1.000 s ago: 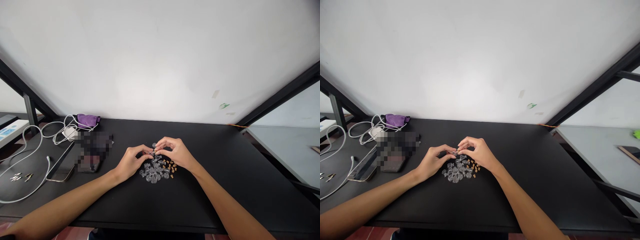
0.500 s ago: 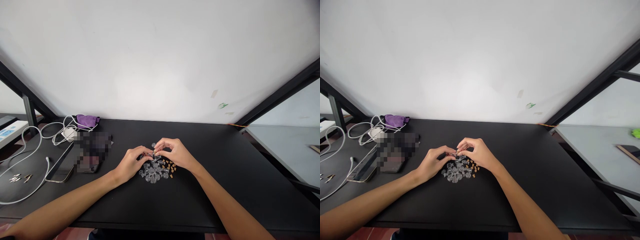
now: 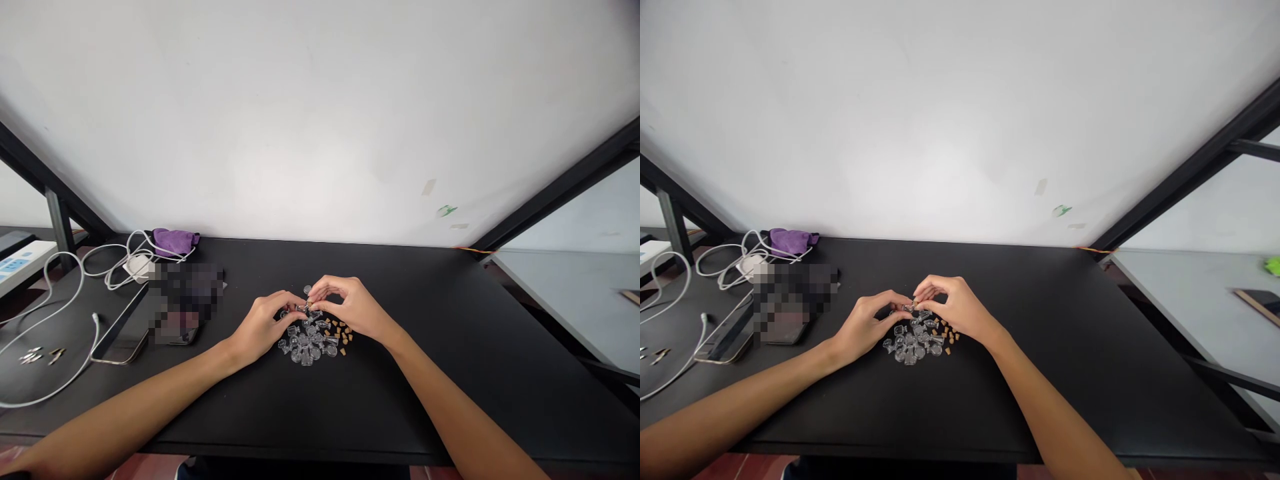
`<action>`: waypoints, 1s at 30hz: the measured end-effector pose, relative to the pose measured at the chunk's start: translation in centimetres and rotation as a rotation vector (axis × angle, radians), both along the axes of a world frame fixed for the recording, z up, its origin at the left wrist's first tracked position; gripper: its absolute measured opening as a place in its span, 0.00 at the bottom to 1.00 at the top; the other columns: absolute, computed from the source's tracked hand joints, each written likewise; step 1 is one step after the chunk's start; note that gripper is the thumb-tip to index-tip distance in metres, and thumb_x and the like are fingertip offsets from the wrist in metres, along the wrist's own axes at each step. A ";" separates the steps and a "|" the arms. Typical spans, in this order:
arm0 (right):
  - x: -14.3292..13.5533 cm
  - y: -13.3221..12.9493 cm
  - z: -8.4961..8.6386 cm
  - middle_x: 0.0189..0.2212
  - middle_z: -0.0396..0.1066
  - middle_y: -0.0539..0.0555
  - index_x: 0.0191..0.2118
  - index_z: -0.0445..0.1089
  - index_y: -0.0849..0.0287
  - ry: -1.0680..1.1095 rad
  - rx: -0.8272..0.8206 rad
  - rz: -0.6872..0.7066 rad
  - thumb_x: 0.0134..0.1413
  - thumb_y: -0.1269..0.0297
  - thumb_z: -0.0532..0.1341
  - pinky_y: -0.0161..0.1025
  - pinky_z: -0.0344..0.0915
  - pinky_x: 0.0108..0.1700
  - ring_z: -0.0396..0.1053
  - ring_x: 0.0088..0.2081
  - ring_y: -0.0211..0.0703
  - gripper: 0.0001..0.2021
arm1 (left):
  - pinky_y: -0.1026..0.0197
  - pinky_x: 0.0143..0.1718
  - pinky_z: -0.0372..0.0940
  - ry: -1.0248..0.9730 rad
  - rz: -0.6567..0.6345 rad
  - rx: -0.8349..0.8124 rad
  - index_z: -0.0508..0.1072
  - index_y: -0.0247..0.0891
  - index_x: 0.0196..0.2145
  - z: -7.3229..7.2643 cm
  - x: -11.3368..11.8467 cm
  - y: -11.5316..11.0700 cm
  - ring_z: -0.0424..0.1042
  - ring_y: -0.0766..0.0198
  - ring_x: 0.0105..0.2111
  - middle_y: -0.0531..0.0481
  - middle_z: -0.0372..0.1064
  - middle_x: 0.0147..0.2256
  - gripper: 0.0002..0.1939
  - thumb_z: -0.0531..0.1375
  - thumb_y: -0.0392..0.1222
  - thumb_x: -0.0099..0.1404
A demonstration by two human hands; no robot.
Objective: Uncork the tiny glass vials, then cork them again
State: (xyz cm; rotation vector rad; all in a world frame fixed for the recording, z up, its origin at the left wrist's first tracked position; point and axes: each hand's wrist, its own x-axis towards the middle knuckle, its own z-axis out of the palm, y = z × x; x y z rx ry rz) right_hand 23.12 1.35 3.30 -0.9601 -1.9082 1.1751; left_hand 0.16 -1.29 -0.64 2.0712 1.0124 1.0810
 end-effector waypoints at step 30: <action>-0.1 -0.3 0.2 0.36 0.78 0.50 0.39 0.79 0.55 -0.076 0.090 0.008 0.63 0.62 0.68 0.40 0.69 0.44 0.73 0.38 0.42 0.04 | 0.63 0.39 0.67 0.008 0.035 0.026 0.78 0.41 0.45 0.0 0.1 0.2 0.72 0.66 0.34 0.53 0.76 0.36 0.06 0.67 0.40 0.70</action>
